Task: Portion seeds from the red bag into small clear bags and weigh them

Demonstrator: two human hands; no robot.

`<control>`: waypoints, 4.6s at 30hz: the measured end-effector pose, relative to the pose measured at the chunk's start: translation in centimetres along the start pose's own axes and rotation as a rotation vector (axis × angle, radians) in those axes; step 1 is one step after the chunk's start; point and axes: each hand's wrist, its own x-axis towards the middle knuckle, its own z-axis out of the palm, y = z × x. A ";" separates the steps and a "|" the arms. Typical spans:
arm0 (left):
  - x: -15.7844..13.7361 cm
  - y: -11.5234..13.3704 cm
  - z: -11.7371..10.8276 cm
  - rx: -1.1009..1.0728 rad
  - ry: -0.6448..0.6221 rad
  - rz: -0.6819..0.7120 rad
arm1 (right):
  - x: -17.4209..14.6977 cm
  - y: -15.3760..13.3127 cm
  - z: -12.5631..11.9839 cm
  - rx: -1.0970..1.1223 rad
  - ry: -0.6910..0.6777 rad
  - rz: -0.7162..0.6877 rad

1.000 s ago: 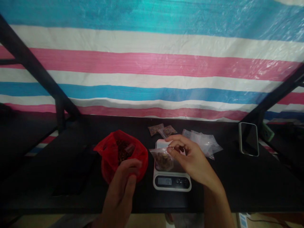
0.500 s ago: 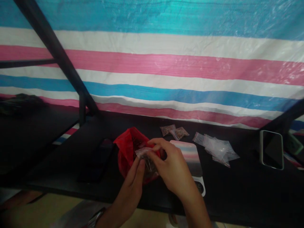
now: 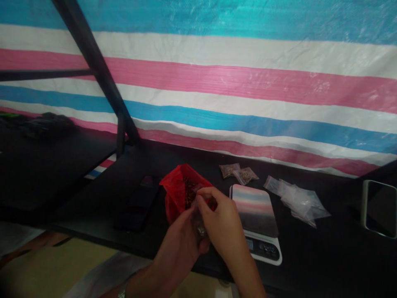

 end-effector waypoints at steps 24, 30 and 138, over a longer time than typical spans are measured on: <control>0.7 0.1 -1.7 0.152 0.039 -0.054 | -0.1 0.5 0.1 -0.150 -0.018 -0.005; 1.0 -0.4 -1.9 0.223 0.044 -0.156 | 0.3 0.8 -0.4 -0.148 -0.059 0.015; 0.9 3.4 -5.9 2.291 -0.078 1.239 | 1.0 2.7 -9.9 -0.442 0.614 -0.193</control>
